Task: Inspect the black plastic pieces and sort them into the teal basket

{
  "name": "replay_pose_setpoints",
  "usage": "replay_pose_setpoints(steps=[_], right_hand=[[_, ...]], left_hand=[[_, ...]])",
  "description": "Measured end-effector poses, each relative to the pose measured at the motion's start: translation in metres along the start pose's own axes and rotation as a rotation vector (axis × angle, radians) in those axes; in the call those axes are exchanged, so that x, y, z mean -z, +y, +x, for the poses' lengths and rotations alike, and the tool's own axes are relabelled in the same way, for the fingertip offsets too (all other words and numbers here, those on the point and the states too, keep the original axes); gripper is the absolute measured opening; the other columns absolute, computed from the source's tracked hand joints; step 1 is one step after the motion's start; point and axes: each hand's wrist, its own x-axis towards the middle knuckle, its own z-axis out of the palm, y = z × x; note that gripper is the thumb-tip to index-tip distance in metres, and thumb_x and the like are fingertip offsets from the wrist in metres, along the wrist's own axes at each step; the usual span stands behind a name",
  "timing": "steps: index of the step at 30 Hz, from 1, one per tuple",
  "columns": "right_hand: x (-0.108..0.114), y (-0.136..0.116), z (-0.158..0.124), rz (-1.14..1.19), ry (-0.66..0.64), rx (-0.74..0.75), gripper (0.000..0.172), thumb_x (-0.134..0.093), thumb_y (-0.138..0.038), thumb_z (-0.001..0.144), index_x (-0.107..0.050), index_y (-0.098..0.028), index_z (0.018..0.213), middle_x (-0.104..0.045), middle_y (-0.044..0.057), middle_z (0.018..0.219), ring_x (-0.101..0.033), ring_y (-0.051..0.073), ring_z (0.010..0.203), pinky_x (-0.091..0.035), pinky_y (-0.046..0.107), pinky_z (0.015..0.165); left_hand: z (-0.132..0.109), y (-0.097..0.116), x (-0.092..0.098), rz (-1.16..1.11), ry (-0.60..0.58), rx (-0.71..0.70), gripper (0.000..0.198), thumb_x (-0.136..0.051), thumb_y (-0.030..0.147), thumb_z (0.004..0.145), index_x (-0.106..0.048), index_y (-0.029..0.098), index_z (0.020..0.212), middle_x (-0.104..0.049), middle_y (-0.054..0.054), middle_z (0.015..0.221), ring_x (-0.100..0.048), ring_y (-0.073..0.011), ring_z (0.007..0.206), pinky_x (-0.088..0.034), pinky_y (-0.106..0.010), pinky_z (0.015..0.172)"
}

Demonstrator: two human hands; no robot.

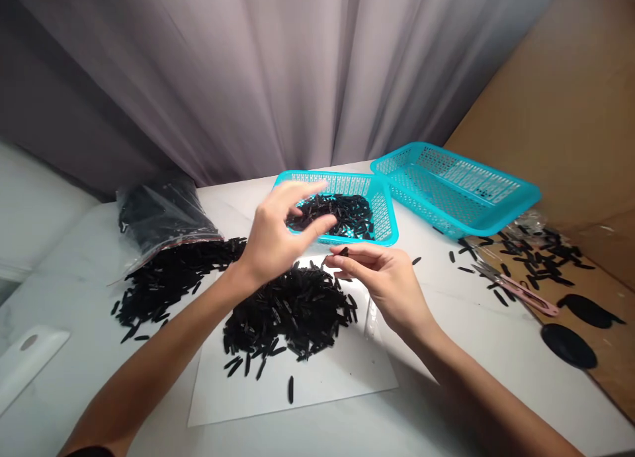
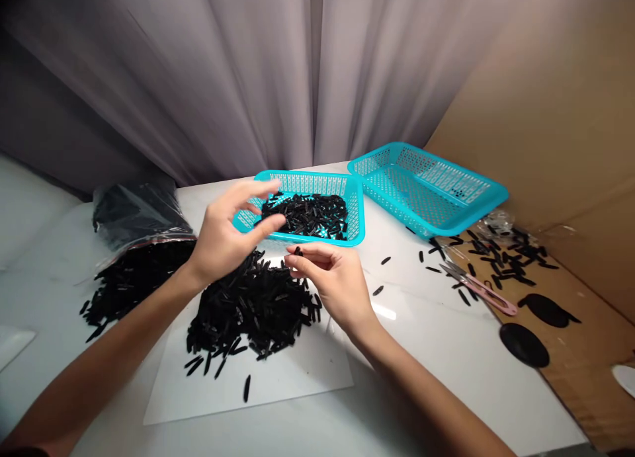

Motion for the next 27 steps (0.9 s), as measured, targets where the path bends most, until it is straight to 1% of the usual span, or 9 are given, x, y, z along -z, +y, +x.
replay_pose_setpoints(steps=[1, 2, 4, 7, 10, 13, 16, 18, 27], right_hand=[[0.001, 0.0, 0.0, -0.013, -0.013, 0.019, 0.018, -0.086, -0.034, 0.073, -0.082, -0.02, 0.084, -0.079, 0.005, 0.085, -0.072, 0.017, 0.074, -0.061, 0.028, 0.07], [0.001, -0.001, 0.0, -0.025, -0.032, 0.04, 0.018, -0.085, -0.034, 0.074, -0.083, -0.021, 0.086, -0.08, 0.004, 0.085, -0.072, 0.017, 0.074, -0.061, 0.028, 0.07], [0.001, -0.003, -0.001, -0.034, -0.076, 0.07, 0.018, -0.083, -0.033, 0.077, -0.083, -0.022, 0.091, -0.08, 0.004, 0.086, -0.072, 0.017, 0.075, -0.061, 0.028, 0.071], [0.0, -0.005, -0.003, -0.02, -0.105, 0.08, 0.019, -0.081, -0.031, 0.079, -0.083, -0.022, 0.095, -0.081, 0.005, 0.089, -0.073, 0.017, 0.076, -0.062, 0.03, 0.073], [0.0, -0.007, -0.006, -0.034, -0.086, 0.107, 0.018, -0.081, -0.03, 0.078, -0.082, -0.021, 0.095, -0.081, 0.005, 0.088, -0.073, 0.018, 0.075, -0.062, 0.032, 0.074], [-0.001, -0.008, -0.009, -0.114, -0.047, 0.19, 0.011, -0.079, -0.027, 0.081, -0.082, -0.022, 0.091, -0.081, 0.004, 0.087, -0.075, 0.02, 0.077, -0.063, 0.034, 0.076], [-0.002, -0.008, -0.013, -0.227, -0.009, 0.308, 0.008, -0.076, -0.022, 0.083, -0.081, -0.023, 0.09, -0.081, 0.003, 0.09, -0.076, 0.021, 0.081, -0.063, 0.036, 0.078], [-0.004, -0.008, -0.015, -0.272, -0.004, 0.356, 0.01, -0.075, -0.02, 0.084, -0.081, -0.024, 0.091, -0.081, 0.002, 0.091, -0.076, 0.021, 0.081, -0.064, 0.035, 0.078], [-0.002, -0.008, -0.017, -0.332, 0.066, 0.45, 0.011, -0.076, -0.017, 0.084, -0.08, -0.025, 0.091, -0.08, 0.0, 0.087, -0.075, 0.018, 0.074, -0.064, 0.032, 0.073]], left_hand=[[-0.002, 0.005, -0.001, -0.021, -0.098, -0.055, 0.034, -0.077, 0.022, 0.083, -0.071, 0.02, 0.116, -0.073, -0.007, 0.116, -0.067, -0.0189, 0.104, -0.056, -0.029, 0.079], [-0.006, 0.011, -0.001, -0.022, -0.161, -0.104, 0.023, -0.076, 0.02, 0.084, -0.074, 0.02, 0.106, -0.075, -0.005, 0.106, -0.068, -0.0176, 0.098, -0.055, -0.029, 0.08], [-0.016, 0.021, 0.0, -0.002, -0.198, -0.147, 0.011, -0.074, 0.015, 0.085, -0.076, 0.019, 0.095, -0.076, -0.003, 0.092, -0.068, -0.0156, 0.088, -0.054, -0.029, 0.08], [-0.027, 0.027, 0.003, 0.012, -0.163, -0.127, 0.009, -0.072, 0.013, 0.087, -0.076, 0.018, 0.093, -0.077, -0.002, 0.088, -0.068, -0.0149, 0.083, -0.053, -0.03, 0.079], [-0.03, 0.026, 0.009, 0.002, -0.134, -0.106, 0.008, -0.072, 0.012, 0.086, -0.075, 0.018, 0.091, -0.077, -0.003, 0.087, -0.069, -0.0157, 0.082, -0.054, -0.031, 0.078], [-0.031, 0.026, 0.013, -0.01, -0.136, -0.101, 0.009, -0.074, 0.016, 0.084, -0.075, 0.019, 0.093, -0.078, -0.004, 0.09, -0.071, -0.0177, 0.083, -0.056, -0.033, 0.079], [-0.034, 0.027, 0.015, -0.014, -0.12, -0.104, 0.005, -0.075, 0.02, 0.085, -0.075, 0.019, 0.089, -0.078, -0.004, 0.087, -0.071, -0.0179, 0.081, -0.056, -0.033, 0.077], [-0.036, 0.028, 0.015, -0.017, -0.099, -0.101, 0.001, -0.074, 0.018, 0.085, -0.074, 0.019, 0.086, -0.077, -0.003, 0.083, -0.071, -0.017, 0.078, -0.056, -0.032, 0.076], [-0.039, 0.025, 0.018, -0.032, -0.076, -0.054, 0.004, -0.077, 0.016, 0.084, -0.075, 0.018, 0.086, -0.077, -0.002, 0.083, -0.07, -0.0141, 0.077, -0.055, -0.03, 0.077]])
